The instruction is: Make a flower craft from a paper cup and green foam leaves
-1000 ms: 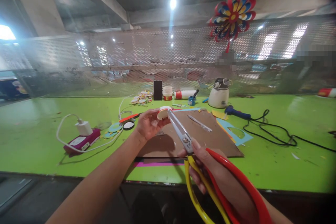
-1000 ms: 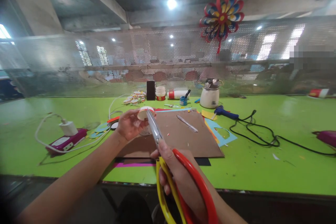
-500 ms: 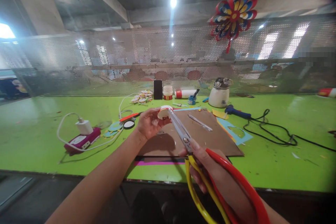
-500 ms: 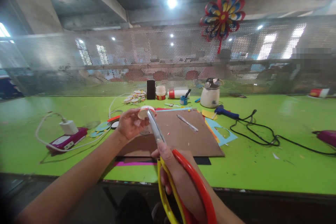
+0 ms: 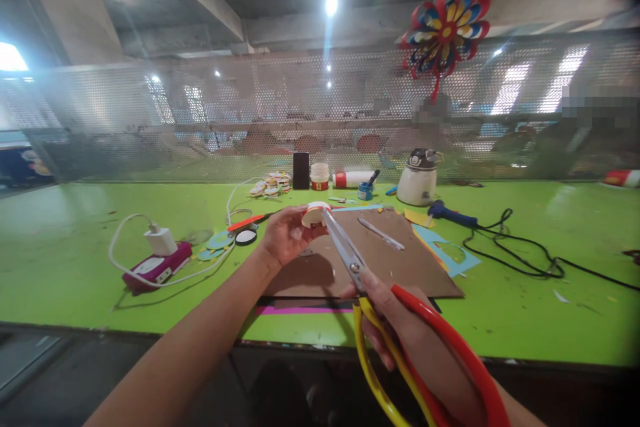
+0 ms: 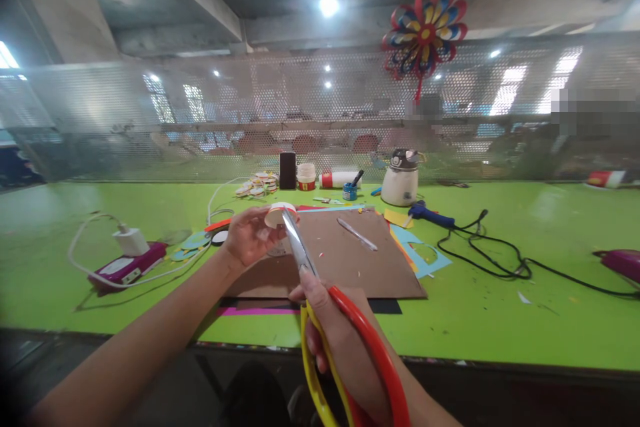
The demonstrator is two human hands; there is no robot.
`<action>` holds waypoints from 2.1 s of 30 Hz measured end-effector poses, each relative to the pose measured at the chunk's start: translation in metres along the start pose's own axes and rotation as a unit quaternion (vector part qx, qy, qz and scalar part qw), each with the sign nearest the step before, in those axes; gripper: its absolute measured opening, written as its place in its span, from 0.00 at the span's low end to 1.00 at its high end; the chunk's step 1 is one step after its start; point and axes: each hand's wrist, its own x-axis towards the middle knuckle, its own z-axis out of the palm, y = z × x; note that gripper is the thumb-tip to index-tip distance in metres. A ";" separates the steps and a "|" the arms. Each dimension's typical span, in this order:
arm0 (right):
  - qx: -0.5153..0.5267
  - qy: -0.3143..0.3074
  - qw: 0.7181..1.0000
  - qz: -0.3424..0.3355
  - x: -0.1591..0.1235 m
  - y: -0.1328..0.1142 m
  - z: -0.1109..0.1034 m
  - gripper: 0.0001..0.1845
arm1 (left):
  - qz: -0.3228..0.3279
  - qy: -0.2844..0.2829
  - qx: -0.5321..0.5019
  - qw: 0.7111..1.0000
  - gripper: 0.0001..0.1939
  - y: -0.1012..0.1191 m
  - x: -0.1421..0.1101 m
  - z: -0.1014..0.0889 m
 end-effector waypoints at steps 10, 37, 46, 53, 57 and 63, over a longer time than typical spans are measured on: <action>0.021 -0.012 0.999 0.028 0.004 0.002 0.000 0.27 | -0.007 0.020 0.001 1.000 0.15 -0.001 -0.001 0.003; -0.265 0.063 0.955 -0.113 -0.002 -0.008 0.004 0.24 | 0.068 0.020 0.009 0.997 0.14 -0.004 0.001 0.005; -0.278 0.059 0.950 -0.132 0.001 -0.005 0.001 0.25 | 0.080 0.007 0.025 0.996 0.14 -0.003 0.000 0.006; -0.279 0.058 0.951 -0.124 0.001 -0.003 0.002 0.25 | 0.079 0.002 0.025 0.997 0.14 -0.003 -0.001 0.009; -0.282 0.067 0.948 -0.133 0.001 -0.001 0.001 0.25 | 0.072 0.005 0.025 0.997 0.14 -0.003 -0.001 0.008; -0.281 0.072 0.947 -0.134 0.002 0.002 -0.001 0.25 | 0.070 0.011 0.018 0.997 0.13 -0.004 0.000 0.006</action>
